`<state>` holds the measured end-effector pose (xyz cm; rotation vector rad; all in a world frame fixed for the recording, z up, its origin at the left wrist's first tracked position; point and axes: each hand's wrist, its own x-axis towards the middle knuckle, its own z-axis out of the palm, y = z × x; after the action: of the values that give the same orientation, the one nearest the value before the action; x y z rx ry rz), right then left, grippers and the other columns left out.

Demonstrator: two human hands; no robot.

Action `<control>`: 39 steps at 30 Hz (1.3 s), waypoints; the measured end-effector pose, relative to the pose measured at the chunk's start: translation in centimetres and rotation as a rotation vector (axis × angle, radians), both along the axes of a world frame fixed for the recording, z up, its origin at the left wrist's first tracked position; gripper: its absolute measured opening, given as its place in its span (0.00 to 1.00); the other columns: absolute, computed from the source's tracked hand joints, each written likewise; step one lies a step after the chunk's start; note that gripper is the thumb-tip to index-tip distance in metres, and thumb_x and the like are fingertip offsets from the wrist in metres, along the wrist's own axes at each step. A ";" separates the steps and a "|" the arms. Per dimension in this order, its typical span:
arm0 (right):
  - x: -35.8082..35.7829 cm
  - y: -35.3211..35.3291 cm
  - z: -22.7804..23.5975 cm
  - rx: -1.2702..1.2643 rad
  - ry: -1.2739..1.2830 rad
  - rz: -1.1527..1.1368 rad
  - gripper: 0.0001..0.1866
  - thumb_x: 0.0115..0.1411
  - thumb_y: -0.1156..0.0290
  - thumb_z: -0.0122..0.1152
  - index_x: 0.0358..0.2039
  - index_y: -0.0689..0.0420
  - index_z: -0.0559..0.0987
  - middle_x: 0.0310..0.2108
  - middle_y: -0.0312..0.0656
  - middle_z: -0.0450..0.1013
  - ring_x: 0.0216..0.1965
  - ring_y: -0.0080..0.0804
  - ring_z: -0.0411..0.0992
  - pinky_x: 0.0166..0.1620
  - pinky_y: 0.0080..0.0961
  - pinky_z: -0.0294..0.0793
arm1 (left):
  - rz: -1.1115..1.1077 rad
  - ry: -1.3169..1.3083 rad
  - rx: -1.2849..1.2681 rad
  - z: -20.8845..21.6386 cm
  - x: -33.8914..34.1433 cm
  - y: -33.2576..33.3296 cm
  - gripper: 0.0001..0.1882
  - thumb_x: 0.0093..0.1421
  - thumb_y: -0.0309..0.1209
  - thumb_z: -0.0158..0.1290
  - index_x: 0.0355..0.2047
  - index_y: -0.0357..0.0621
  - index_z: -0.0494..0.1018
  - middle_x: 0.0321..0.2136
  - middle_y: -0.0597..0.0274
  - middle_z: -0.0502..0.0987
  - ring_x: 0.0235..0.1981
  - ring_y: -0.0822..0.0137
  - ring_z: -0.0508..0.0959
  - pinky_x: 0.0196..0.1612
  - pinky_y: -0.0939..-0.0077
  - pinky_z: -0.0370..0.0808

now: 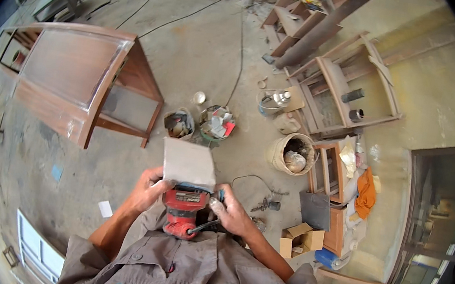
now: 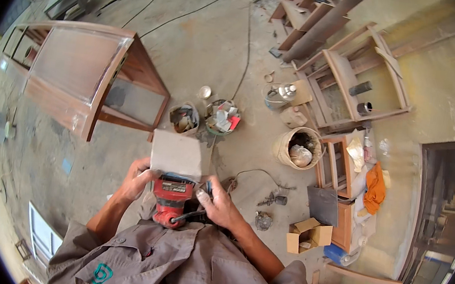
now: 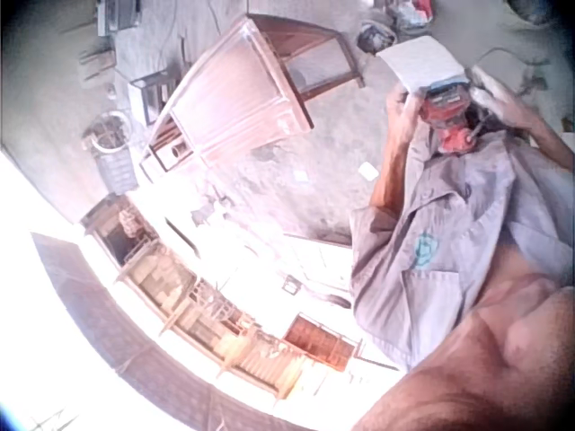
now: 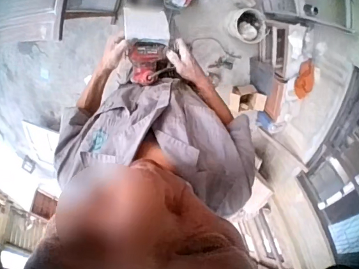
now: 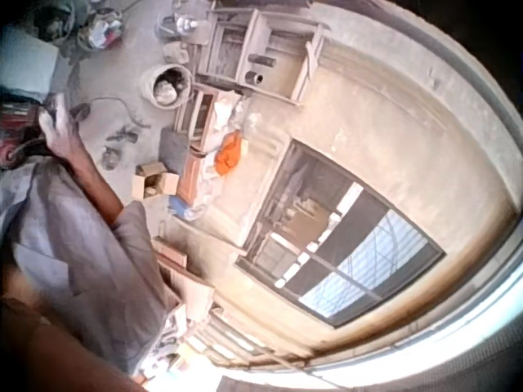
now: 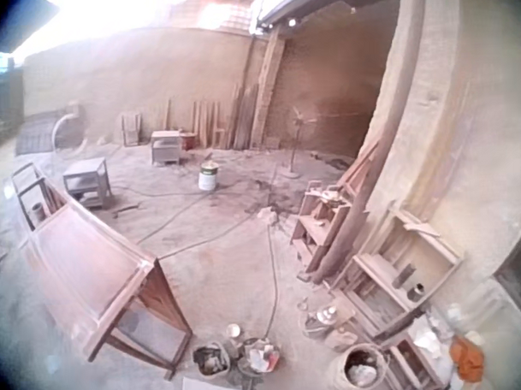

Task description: The person wipes a wooden cabinet frame with a yellow cloth, then uses an electric sander on the cabinet's top surface. They also handle sandpaper sheets and a utility knife, preparing materials for further work.

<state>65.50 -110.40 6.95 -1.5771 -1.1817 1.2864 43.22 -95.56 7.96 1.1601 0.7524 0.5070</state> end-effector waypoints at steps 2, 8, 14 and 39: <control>-0.1 1.2 3.4 -0.065 -0.082 0.029 0.18 0.70 0.59 0.52 0.48 0.60 0.65 0.27 0.50 0.69 0.30 0.45 0.72 0.38 0.40 0.71 | 0.018 -0.012 -0.089 -0.2 0.2 0.1 0.17 0.63 0.34 0.56 0.47 0.35 0.78 0.39 0.63 0.81 0.38 0.74 0.77 0.42 0.77 0.74; -0.4 1.6 3.1 0.032 -0.237 0.004 0.13 0.70 0.62 0.50 0.40 0.60 0.63 0.24 0.59 0.68 0.28 0.65 0.68 0.32 0.48 0.67 | -0.018 0.176 -0.099 1.7 1.3 -0.1 0.15 0.62 0.36 0.63 0.40 0.34 0.81 0.31 0.65 0.82 0.32 0.76 0.77 0.35 0.77 0.75; -1.3 1.5 2.8 -0.006 -0.235 -0.005 0.06 0.68 0.73 0.47 0.41 0.61 0.65 0.28 0.61 0.68 0.34 0.68 0.69 0.35 0.47 0.68 | -0.021 0.173 -0.146 2.1 0.6 0.0 0.14 0.63 0.35 0.62 0.40 0.34 0.82 0.32 0.65 0.83 0.31 0.76 0.77 0.34 0.78 0.75; -2.9 2.7 3.7 -0.023 -0.198 -0.031 0.25 0.66 0.50 0.59 0.41 0.62 0.69 0.26 0.56 0.73 0.31 0.57 0.76 0.35 0.44 0.73 | 0.109 0.098 -0.172 1.2 -0.6 -0.3 0.12 0.62 0.33 0.62 0.37 0.34 0.82 0.30 0.65 0.82 0.29 0.77 0.77 0.31 0.80 0.75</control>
<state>62.57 -107.73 10.62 -1.7656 -1.2609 1.1477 42.65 -95.85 9.15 0.9927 0.9299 0.4682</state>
